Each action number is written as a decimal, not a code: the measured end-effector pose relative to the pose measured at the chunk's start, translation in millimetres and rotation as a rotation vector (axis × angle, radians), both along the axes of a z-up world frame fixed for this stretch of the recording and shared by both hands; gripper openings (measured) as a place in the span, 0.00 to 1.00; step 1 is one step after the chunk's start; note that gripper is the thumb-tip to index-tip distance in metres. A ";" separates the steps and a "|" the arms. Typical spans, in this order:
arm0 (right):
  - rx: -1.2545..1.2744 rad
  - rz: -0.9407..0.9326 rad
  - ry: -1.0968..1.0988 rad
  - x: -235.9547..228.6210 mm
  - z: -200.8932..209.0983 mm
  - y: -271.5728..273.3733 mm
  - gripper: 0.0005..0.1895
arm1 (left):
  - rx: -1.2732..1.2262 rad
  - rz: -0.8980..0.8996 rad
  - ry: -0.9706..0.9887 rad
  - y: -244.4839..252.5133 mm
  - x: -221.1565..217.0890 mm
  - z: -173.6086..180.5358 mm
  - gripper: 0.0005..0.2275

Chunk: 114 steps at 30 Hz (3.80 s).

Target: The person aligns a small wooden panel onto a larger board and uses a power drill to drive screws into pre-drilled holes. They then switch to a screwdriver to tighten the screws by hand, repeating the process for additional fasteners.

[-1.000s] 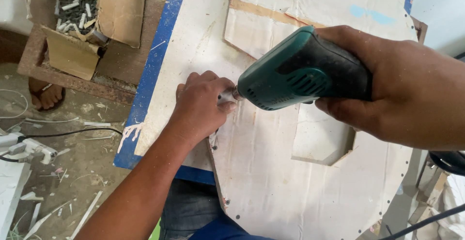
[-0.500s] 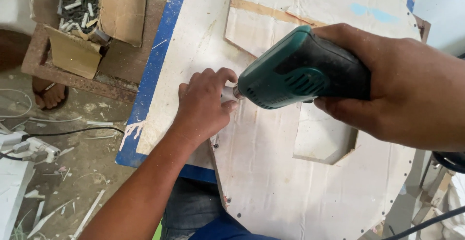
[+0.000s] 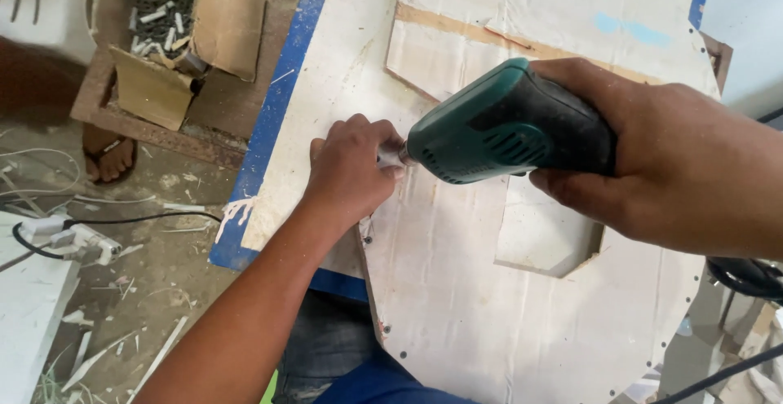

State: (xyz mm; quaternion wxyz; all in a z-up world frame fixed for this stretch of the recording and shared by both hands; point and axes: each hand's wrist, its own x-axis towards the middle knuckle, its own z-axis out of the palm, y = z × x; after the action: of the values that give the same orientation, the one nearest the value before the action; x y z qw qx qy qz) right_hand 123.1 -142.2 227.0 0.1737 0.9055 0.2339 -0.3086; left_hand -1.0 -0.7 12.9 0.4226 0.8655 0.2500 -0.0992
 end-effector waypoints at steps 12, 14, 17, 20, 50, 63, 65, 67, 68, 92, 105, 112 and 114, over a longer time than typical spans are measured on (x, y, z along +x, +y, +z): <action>0.143 0.060 0.085 4.3 3.0 -1.6 0.44 | 0.009 0.047 -0.004 -4.2 6.9 -2.7 0.07; 0.051 0.003 0.067 3.3 4.1 4.4 0.43 | 0.010 0.056 -0.022 -5.1 5.9 -5.2 0.06; 0.043 0.024 0.044 5.8 3.3 5.3 0.47 | 0.007 0.062 -0.019 -5.4 6.1 -3.5 0.06; -0.088 0.054 -0.028 6.1 2.3 10.9 0.48 | -0.001 0.068 -0.016 -5.5 5.8 -3.4 0.05; -0.153 0.154 -0.073 12.3 3.2 12.7 0.48 | 0.030 0.077 -0.103 -5.8 3.8 -9.8 0.04; 0.246 0.238 -0.188 25.6 21.9 -52.9 0.48 | 0.047 0.080 -0.083 -6.3 5.5 -15.3 0.11; 0.784 0.056 0.042 24.8 23.9 -74.8 0.39 | 0.011 0.075 -0.025 -5.6 5.2 -11.4 0.11; 0.791 -0.049 0.008 37.8 20.9 -94.4 0.43 | 0.016 0.064 -0.023 -6.1 5.2 -11.0 0.11; 0.798 -0.149 -0.018 43.5 19.3 -104.2 0.47 | 0.024 0.059 -0.015 -6.2 4.5 -11.1 0.12; 1.946 -1.475 0.573 90.0 -232.0 -328.1 0.21 | 0.022 0.062 0.012 -6.1 5.2 -3.7 0.12; 0.193 -0.598 -0.700 31.7 -162.7 -284.8 0.22 | 0.012 0.066 0.013 -4.5 4.7 -3.8 0.12; 0.887 0.236 -0.178 -85.7 -171.3 -88.5 0.25 | 0.012 0.012 -0.044 -4.6 -3.4 28.9 0.13; 0.744 0.309 -0.068 -98.0 -169.8 -62.6 0.28 | 0.014 0.005 -0.041 -3.4 -4.4 31.6 0.14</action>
State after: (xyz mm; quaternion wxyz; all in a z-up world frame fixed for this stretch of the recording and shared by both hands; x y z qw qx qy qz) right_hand 25.1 -204.8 57.2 -0.1139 0.8703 0.4573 -0.1429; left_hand -5.4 -4.1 44.5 0.4219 0.8696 0.2442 -0.0784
